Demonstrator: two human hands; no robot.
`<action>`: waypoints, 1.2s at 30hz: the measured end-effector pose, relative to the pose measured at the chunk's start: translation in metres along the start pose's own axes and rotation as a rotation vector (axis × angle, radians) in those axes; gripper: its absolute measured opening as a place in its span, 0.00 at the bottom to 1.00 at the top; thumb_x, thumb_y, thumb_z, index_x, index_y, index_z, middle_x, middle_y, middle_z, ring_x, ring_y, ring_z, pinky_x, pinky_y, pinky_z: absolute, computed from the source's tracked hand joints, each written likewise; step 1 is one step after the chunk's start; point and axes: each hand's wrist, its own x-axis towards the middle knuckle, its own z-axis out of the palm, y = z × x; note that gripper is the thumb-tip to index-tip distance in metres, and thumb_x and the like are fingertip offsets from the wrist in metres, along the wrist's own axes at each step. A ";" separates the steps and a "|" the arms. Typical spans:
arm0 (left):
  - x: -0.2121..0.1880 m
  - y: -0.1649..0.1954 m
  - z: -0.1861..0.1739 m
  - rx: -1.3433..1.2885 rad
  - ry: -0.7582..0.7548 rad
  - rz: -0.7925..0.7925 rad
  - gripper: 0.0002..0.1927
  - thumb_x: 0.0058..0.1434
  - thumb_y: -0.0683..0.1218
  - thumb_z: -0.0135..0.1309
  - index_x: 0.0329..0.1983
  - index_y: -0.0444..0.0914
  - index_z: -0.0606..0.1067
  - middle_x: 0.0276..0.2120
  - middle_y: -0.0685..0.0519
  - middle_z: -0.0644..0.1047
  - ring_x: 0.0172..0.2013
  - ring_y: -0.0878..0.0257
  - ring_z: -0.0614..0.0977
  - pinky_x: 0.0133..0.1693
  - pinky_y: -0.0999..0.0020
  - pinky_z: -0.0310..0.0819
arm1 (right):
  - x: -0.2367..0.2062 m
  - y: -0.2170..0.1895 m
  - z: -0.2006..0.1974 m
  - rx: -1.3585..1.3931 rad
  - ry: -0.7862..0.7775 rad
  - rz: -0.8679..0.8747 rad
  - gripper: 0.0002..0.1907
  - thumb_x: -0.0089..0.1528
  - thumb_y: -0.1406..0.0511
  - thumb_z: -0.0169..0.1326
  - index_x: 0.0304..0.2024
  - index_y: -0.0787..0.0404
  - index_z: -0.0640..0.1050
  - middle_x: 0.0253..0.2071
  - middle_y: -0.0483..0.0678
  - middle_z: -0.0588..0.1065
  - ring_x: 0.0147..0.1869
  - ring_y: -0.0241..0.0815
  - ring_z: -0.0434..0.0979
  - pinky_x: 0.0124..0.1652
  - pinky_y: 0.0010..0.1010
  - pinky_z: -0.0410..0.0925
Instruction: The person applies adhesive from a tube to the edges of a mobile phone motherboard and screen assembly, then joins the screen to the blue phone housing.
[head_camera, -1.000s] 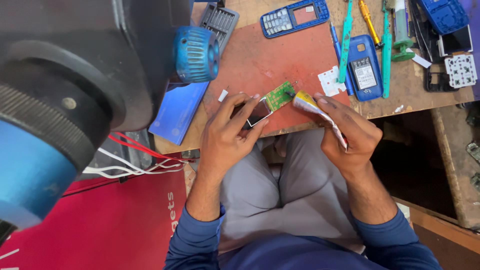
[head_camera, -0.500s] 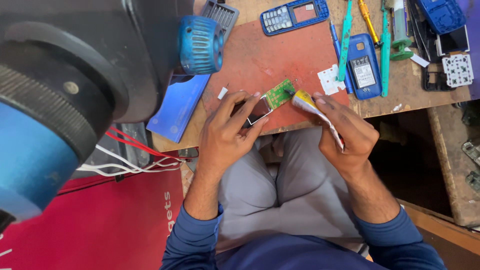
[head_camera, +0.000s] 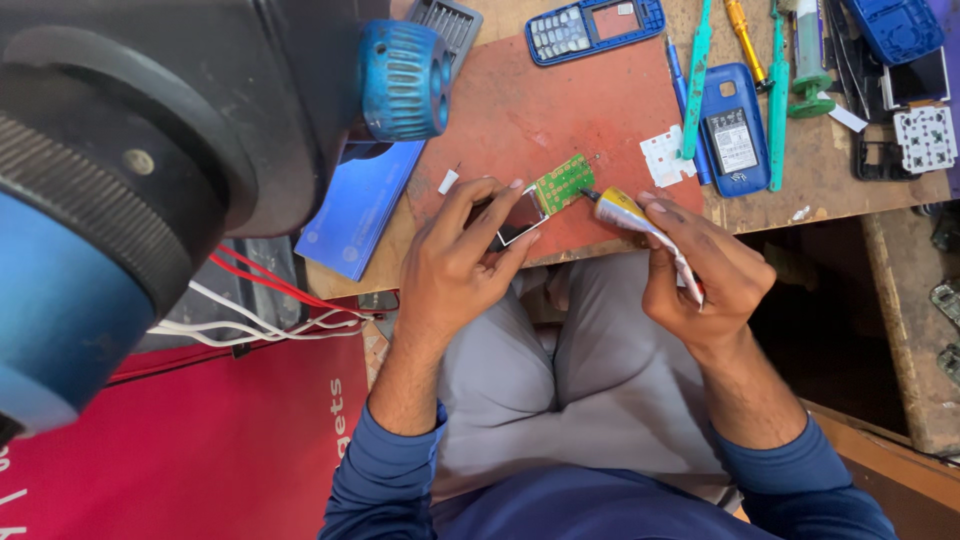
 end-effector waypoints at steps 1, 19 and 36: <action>0.000 0.000 0.000 0.002 -0.003 -0.003 0.24 0.61 0.45 0.68 0.59 0.36 0.75 0.50 0.49 0.75 0.40 0.56 0.81 0.40 0.62 0.78 | 0.000 0.000 0.000 -0.002 -0.007 -0.002 0.13 0.65 0.81 0.57 0.52 0.71 0.79 0.50 0.60 0.81 0.57 0.55 0.85 0.54 0.33 0.76; -0.001 0.002 0.001 0.006 -0.004 -0.010 0.24 0.61 0.45 0.68 0.59 0.36 0.76 0.50 0.50 0.75 0.40 0.56 0.81 0.40 0.62 0.78 | 0.001 -0.005 0.001 -0.068 -0.006 -0.023 0.18 0.60 0.83 0.53 0.52 0.71 0.78 0.51 0.61 0.80 0.58 0.56 0.84 0.56 0.36 0.76; -0.002 -0.002 0.002 -0.012 0.001 0.003 0.24 0.61 0.45 0.68 0.60 0.36 0.75 0.50 0.49 0.75 0.40 0.55 0.81 0.40 0.61 0.78 | -0.001 -0.006 -0.001 -0.022 0.004 -0.010 0.14 0.64 0.82 0.57 0.52 0.71 0.78 0.50 0.62 0.80 0.58 0.57 0.85 0.54 0.34 0.76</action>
